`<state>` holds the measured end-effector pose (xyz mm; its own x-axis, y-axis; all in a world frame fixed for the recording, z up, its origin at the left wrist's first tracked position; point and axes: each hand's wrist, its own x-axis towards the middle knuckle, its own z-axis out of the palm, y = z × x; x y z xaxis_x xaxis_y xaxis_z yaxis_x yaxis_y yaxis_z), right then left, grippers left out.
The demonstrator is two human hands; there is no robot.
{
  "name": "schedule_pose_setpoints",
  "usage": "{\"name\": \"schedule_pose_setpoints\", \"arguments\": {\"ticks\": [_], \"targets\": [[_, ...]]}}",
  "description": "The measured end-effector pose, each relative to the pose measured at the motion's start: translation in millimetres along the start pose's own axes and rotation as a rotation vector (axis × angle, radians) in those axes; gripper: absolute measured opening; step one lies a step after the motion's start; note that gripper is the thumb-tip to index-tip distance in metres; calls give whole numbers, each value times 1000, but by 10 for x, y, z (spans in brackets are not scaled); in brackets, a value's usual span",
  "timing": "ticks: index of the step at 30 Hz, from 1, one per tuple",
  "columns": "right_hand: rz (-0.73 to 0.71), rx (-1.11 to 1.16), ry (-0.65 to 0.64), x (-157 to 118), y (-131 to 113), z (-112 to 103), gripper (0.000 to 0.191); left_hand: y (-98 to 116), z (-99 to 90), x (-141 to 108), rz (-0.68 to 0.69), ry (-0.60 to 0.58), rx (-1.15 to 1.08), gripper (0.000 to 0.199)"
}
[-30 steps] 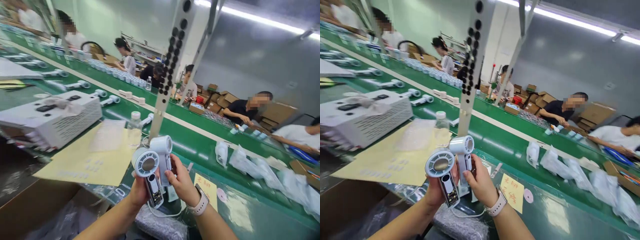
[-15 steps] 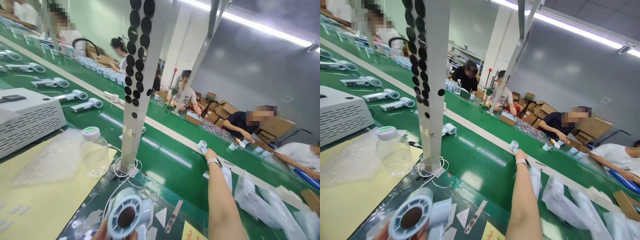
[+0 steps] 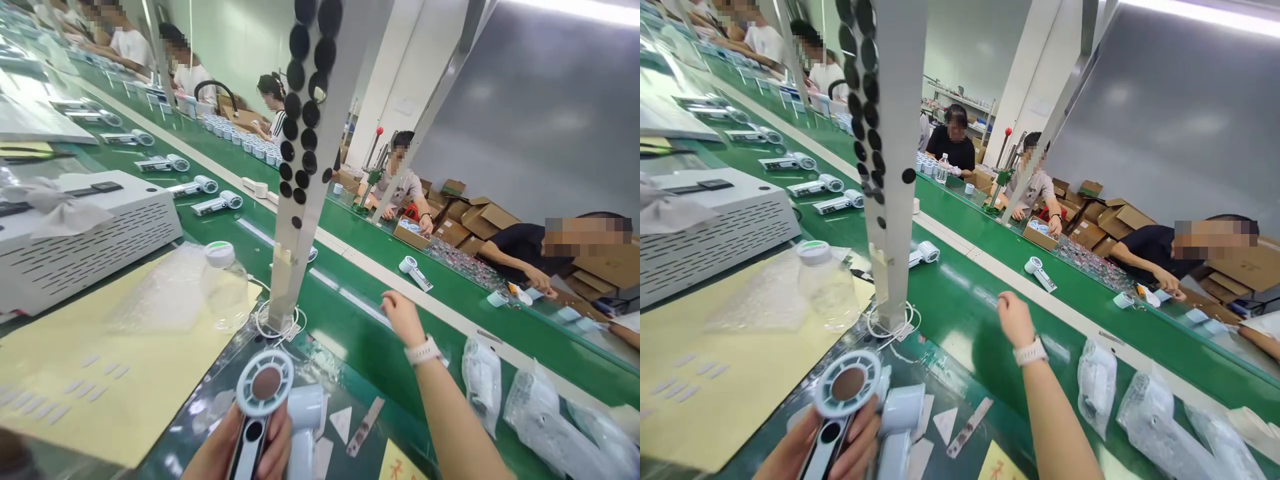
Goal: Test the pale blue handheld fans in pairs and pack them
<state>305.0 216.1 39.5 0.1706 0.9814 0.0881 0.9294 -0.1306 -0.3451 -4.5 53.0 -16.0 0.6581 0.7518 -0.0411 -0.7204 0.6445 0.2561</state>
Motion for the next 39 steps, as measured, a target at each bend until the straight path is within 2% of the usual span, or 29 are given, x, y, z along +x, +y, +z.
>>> {"name": "schedule_pose_setpoints", "arguments": {"ticks": [2,4,6,7,10,13,16,18,20,22,24,27,29,33,35,37,39], "targets": [[-81,52,-146,-776,-310,152,32,5,57,36,79,-71,17,59],[-109,66,-239,-1478,-607,339,67,12,85,58,142,-76,90,62],[-89,115,-302,-1949,-841,493,98,32,108,56,135,6,208,66],[-63,164,-311,-2083,-915,540,106,44,119,43,104,66,275,68],[31,339,-269,-2214,-944,538,110,30,135,-62,64,220,428,71],[75,453,-191,-2303,-826,367,100,-134,130,-223,143,285,480,71],[48,489,-66,-2518,-792,196,87,-421,154,-282,177,253,442,65],[-19,463,36,-2637,-820,153,85,-602,204,-202,202,198,400,61],[-121,470,75,-2700,-818,135,83,-708,261,-56,265,127,382,63],[-220,542,21,-2728,-733,83,76,-701,289,93,327,77,414,68],[-233,571,-24,-2749,-552,-18,64,-597,285,182,390,85,465,68],[18,401,36,-2794,-228,-124,38,-398,275,182,478,145,525,63],[163,306,29,-2832,-129,-57,27,-323,291,138,484,144,545,66],[225,306,-64,-2904,-334,319,25,-339,363,77,442,80,528,73],[203,361,-109,-2957,-481,420,19,-364,404,65,395,58,510,72],[130,465,-197,-3038,-561,386,17,-373,442,58,321,25,480,76],[45,712,-320,-3130,-581,275,25,-375,481,55,284,-10,452,81]]}}
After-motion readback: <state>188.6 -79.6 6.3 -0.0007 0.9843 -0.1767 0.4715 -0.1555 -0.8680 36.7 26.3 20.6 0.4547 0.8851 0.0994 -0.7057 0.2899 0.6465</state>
